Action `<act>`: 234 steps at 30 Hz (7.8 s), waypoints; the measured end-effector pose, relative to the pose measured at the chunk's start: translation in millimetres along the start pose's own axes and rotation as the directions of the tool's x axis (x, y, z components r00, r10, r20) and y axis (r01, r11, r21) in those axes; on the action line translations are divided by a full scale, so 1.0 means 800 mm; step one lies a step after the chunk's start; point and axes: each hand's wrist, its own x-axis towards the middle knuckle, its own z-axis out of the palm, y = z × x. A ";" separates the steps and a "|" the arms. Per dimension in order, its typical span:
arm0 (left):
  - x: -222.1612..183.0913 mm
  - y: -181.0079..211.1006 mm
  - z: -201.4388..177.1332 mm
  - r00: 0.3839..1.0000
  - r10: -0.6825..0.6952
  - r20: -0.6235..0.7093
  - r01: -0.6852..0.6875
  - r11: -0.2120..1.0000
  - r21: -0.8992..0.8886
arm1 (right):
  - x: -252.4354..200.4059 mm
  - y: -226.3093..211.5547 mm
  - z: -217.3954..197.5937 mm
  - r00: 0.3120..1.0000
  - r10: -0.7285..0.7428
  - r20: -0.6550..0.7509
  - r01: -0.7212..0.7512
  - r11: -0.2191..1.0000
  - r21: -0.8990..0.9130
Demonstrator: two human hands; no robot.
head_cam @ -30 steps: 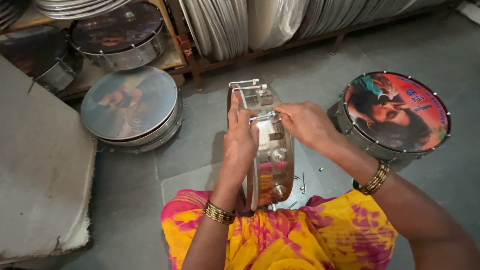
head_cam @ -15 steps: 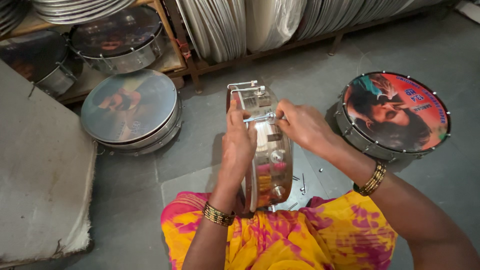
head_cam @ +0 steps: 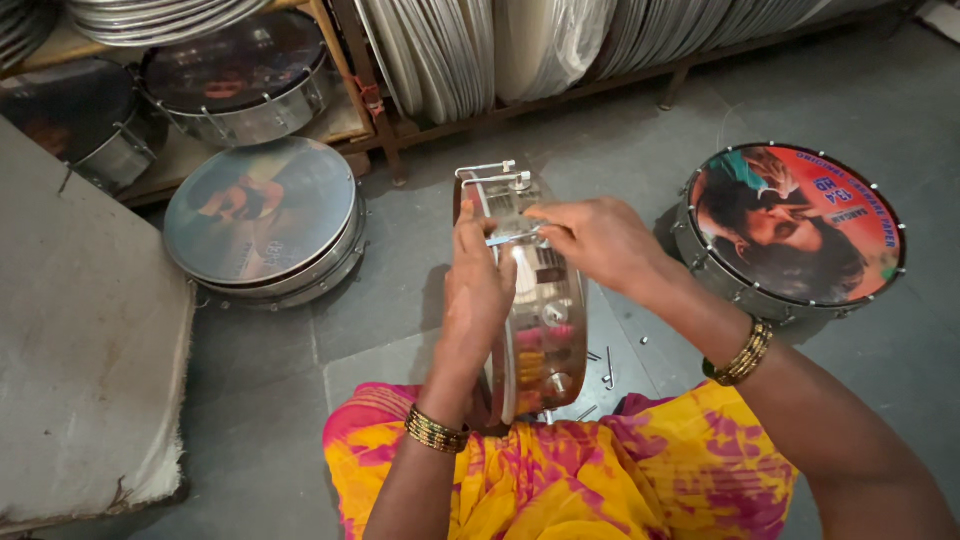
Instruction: The person uses a wrench to tighten the lugs around the shell of a snare drum, then fits a hoop onto the drum and tightens the tension rods.
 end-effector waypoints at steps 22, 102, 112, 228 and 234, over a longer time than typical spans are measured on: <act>-0.004 -0.009 0.005 0.995 -0.048 -0.092 0.037 0.992 -0.123 | -0.084 0.062 -0.046 0.857 0.512 0.060 -0.488 0.844 -0.222; 0.074 -0.092 -0.001 0.952 0.267 -0.149 -0.255 0.962 0.092 | -0.213 0.106 0.143 0.658 0.750 0.066 -0.635 0.506 0.583; 0.077 -0.042 0.011 0.965 0.253 -0.070 -0.242 0.962 0.129 | -0.067 -0.036 -0.039 0.830 0.472 -0.296 -0.249 0.790 0.560; 0.093 -0.010 0.054 0.996 -0.025 -0.081 0.043 0.971 0.233 | -0.131 -0.026 0.048 0.923 0.093 -0.373 -0.142 0.984 -0.106; 0.085 -0.008 0.050 0.998 -0.016 -0.062 0.029 0.976 0.218 | -0.043 -0.014 -0.042 0.940 0.332 -0.076 -0.334 0.942 -0.017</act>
